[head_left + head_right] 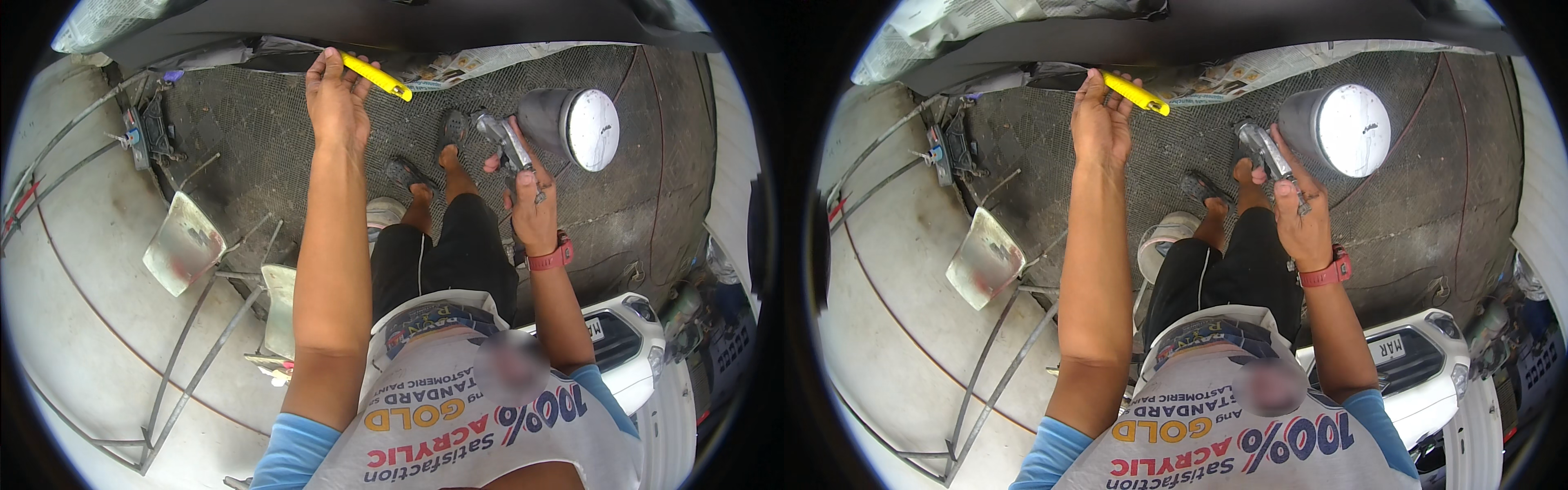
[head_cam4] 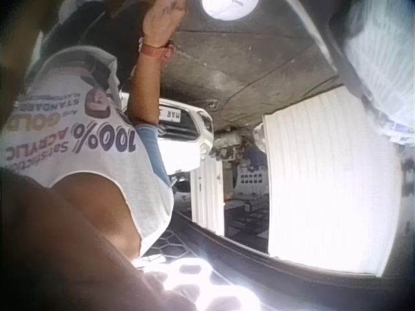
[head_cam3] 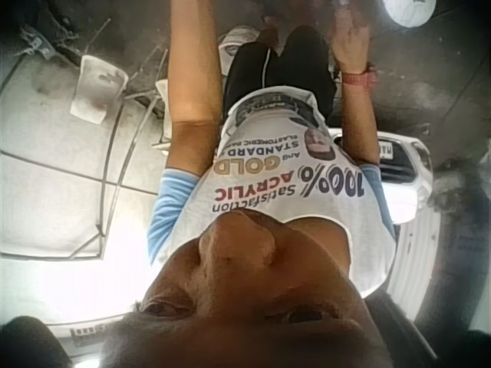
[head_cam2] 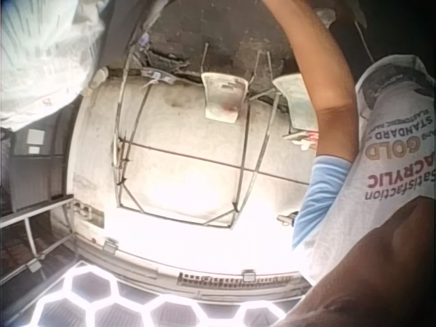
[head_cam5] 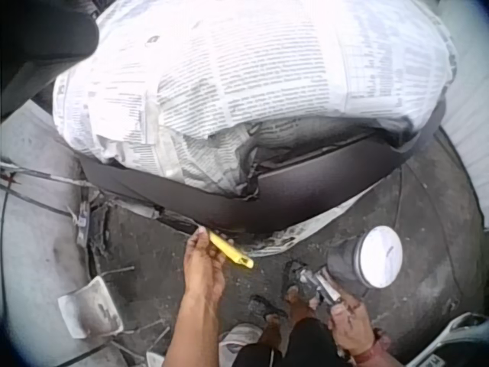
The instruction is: The person uses a spray gun to apply white paint to a car bumper that is covered in newspaper and masking tape. The person walks around the bumper to reach different sections, briefly picks up a yellow utility knife, and continues spraying the surface.
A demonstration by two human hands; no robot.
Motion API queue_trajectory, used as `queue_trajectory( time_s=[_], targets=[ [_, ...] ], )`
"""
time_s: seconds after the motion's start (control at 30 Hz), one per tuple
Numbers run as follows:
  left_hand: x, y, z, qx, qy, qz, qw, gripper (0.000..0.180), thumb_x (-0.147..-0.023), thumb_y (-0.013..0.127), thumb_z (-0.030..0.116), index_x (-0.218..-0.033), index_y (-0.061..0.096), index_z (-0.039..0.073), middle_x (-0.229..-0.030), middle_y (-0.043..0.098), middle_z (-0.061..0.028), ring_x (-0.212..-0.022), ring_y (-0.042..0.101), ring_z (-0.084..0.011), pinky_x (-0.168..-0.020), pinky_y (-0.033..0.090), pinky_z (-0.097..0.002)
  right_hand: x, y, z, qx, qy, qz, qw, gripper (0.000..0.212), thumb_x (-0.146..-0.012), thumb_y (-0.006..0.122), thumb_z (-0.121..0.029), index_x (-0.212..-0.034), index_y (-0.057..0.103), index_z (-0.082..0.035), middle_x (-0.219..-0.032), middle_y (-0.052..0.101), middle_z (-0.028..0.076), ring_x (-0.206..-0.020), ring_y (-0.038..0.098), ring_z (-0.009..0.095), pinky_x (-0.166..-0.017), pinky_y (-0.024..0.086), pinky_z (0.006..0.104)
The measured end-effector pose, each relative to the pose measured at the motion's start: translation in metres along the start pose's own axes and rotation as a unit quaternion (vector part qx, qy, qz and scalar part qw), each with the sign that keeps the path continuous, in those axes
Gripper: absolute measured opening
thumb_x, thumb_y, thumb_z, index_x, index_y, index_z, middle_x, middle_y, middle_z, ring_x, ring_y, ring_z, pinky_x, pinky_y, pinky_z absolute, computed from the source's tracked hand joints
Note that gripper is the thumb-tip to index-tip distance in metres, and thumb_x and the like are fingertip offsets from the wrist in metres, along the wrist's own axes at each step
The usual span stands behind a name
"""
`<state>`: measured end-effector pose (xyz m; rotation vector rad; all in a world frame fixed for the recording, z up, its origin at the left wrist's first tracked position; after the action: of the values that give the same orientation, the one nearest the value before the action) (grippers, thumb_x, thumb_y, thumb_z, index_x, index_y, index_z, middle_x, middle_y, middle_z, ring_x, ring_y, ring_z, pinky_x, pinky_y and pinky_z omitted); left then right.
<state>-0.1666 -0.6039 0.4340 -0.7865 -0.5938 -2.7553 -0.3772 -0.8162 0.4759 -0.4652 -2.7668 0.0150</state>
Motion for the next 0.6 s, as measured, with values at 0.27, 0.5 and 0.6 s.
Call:
queue_trajectory(
  time_s=[0.27,0.5,0.6],
  targets=[
    [0.000,0.000,0.008,0.016,-0.014,0.001,1.000,0.029,-0.109,0.056,0.022,-0.122,0.051,-0.003,-0.111,0.059,-0.0168,-0.106,0.064,-0.0279,-0.101,0.060,-0.0468,0.003,-0.002,0.001,0.004,0.005,0.008,1.000,0.075,-0.105,0.047,-0.062,-0.155,0.049,-0.006,-0.098,0.072,0.002,-0.056,0.046,0.003,-0.050,0.036,0.0203],
    [0.032,-0.014,0.005,-0.022,-0.040,-0.060,0.997,0.030,-0.110,0.054,0.025,-0.126,0.048,0.000,-0.112,0.059,-0.0148,-0.107,0.064,-0.0254,-0.102,0.058,-0.0466,-0.002,0.003,-0.013,-0.019,-0.018,-0.040,0.999,0.065,-0.107,0.052,-0.050,-0.154,0.051,-0.006,-0.107,0.073,0.007,-0.073,0.062,0.010,-0.068,0.052,0.0250],
    [0.063,-0.035,-0.002,-0.026,-0.071,-0.076,0.994,0.026,-0.110,0.052,0.024,-0.128,0.048,0.005,-0.114,0.059,-0.0127,-0.107,0.064,-0.0240,-0.100,0.059,-0.0458,-0.013,0.017,-0.035,-0.019,-0.031,-0.089,0.995,0.057,-0.107,0.056,-0.040,-0.152,0.054,-0.005,-0.121,0.073,0.011,-0.092,0.069,0.016,-0.084,0.056,0.0325]
  ],
)
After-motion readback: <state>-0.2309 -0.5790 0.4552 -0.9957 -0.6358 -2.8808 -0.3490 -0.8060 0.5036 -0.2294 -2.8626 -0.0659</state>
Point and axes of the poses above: each hand's wrist, its own x-axis away from the middle knuckle, its own y-axis out of the palm, z = x × y, the point moved 5 cm from there along -x, towards the middle knuckle
